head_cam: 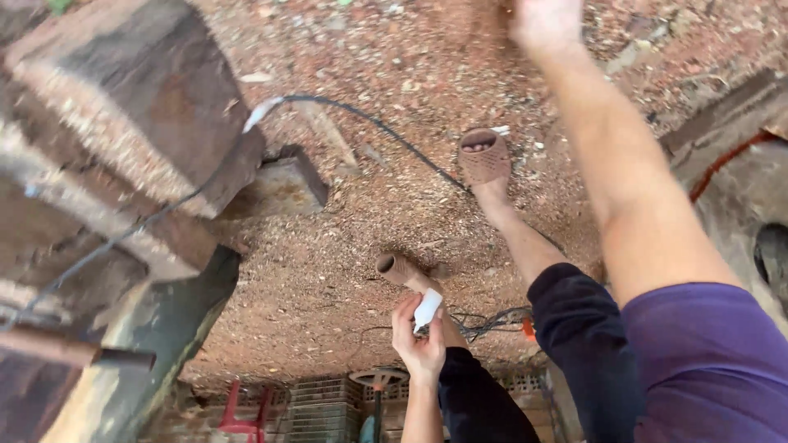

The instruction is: Applying wood filler and liquid adhesive to repair a crack in a large piece of wood.

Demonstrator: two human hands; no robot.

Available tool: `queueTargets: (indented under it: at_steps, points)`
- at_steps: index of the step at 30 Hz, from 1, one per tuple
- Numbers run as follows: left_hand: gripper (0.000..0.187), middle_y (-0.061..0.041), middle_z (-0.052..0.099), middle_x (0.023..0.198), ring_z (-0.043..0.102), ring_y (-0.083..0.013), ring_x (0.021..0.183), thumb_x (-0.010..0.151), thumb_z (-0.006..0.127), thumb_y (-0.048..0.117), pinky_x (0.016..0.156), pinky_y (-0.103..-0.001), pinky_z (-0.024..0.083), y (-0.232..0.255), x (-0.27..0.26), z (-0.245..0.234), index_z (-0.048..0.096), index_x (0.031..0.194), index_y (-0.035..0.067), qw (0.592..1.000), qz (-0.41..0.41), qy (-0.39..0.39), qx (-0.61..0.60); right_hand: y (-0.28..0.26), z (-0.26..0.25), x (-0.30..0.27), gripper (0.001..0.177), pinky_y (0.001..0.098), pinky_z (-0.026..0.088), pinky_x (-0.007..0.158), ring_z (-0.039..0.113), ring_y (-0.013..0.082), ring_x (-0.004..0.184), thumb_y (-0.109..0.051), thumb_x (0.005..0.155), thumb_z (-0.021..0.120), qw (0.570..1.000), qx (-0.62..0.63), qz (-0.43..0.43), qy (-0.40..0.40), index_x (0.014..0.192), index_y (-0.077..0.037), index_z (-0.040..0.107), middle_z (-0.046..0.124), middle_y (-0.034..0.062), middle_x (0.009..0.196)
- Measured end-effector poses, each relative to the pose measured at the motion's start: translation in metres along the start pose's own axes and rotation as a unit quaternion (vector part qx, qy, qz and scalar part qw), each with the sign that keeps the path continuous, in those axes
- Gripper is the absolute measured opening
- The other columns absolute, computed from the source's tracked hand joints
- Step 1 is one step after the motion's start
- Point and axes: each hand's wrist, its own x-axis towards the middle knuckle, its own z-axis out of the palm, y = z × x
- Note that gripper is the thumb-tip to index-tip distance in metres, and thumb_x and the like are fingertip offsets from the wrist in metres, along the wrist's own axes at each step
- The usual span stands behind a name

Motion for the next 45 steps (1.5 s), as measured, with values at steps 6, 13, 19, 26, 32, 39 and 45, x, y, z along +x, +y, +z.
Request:
queueTargets:
  at_steps: [6, 13, 19, 26, 32, 39, 45]
  points:
    - [0.033, -0.013, 0.071, 0.112, 0.07, -0.0268, 0.104, 0.087, 0.078, 0.018, 0.094, -0.038, 0.055, -0.011, -0.066, -0.022, 0.069, 0.116, 0.005, 0.99, -0.097, 0.073, -0.074, -0.01, -0.15, -0.052, 0.019, 0.0294, 0.063, 0.054, 0.07, 0.0187, 0.06, -0.008, 0.112, 0.06, 0.971, 0.208, 0.019, -0.12, 0.12, -0.001, 0.075, 0.074, 0.0104, 0.079]
    - [0.031, -0.006, 0.074, 0.105, 0.073, -0.0183, 0.095, 0.083, 0.081, 0.018, 0.084, -0.029, 0.058, -0.083, -0.204, -0.089, 0.073, 0.111, 0.009, 0.915, -0.263, 0.213, -0.218, -0.015, -0.199, -0.225, 0.03, 0.0533, 0.057, 0.07, 0.071, 0.0476, 0.082, -0.033, 0.109, 0.062, 0.978, 0.189, -0.019, -0.083, 0.125, -0.012, 0.077, 0.075, 0.0249, 0.091]
    - [0.028, -0.005, 0.073, 0.095, 0.073, -0.0179, 0.083, 0.082, 0.08, 0.025, 0.074, -0.03, 0.058, -0.184, -0.395, -0.169, 0.072, 0.104, 0.011, 0.863, -0.324, 0.302, -0.244, -0.054, -0.28, -0.37, 0.029, 0.0424, 0.055, 0.087, 0.075, 0.0376, 0.094, -0.038, 0.11, 0.06, 0.994, 0.095, -0.038, -0.04, 0.118, -0.018, 0.08, 0.078, 0.0166, 0.092]
    - [0.029, -0.007, 0.073, 0.099, 0.068, -0.0166, 0.078, 0.086, 0.079, 0.016, 0.069, -0.03, 0.058, -0.297, -0.549, -0.284, 0.072, 0.113, 0.006, 0.789, -0.399, 0.357, -0.301, -0.238, -0.387, -0.531, 0.026, 0.0191, 0.039, 0.035, 0.053, 0.0101, 0.045, -0.016, 0.115, 0.046, 0.972, -0.083, -0.056, -0.211, 0.116, -0.01, 0.072, 0.069, 0.0035, 0.063]
    - [0.022, -0.004, 0.063, 0.085, 0.061, -0.0155, 0.069, 0.085, 0.079, 0.027, 0.064, -0.03, 0.051, -0.423, -0.542, -0.393, 0.07, 0.097, 0.01, 0.77, -0.401, 0.423, -0.259, -0.332, -0.349, -0.585, 0.044, 0.0475, 0.055, 0.099, 0.072, 0.0457, 0.111, -0.044, 0.097, 0.05, 0.954, -0.141, -0.071, -0.254, 0.104, -0.011, 0.078, 0.08, 0.0258, 0.11]
    - [0.032, -0.003, 0.072, 0.098, 0.071, -0.0144, 0.081, 0.087, 0.078, 0.031, 0.075, -0.029, 0.058, -0.577, -0.495, -0.552, 0.074, 0.11, 0.008, 0.752, -0.383, 0.454, -0.285, -0.652, -0.369, -0.562, 0.033, 0.0451, 0.055, 0.089, 0.072, 0.047, 0.104, -0.031, 0.092, 0.05, 0.94, -0.12, -0.078, -0.31, 0.085, -0.006, 0.072, 0.079, 0.0247, 0.1]
    - [0.026, -0.004, 0.07, 0.094, 0.068, -0.0147, 0.082, 0.086, 0.08, 0.021, 0.078, -0.03, 0.056, -0.689, -0.47, -0.721, 0.07, 0.107, 0.008, 0.74, -0.388, 0.5, -0.227, -0.973, -0.53, -0.566, 0.021, 0.0304, 0.063, 0.051, 0.064, 0.0197, 0.059, -0.012, 0.114, 0.046, 0.924, -0.013, -0.026, -0.381, 0.116, -0.002, 0.065, 0.072, 0.015, 0.087]
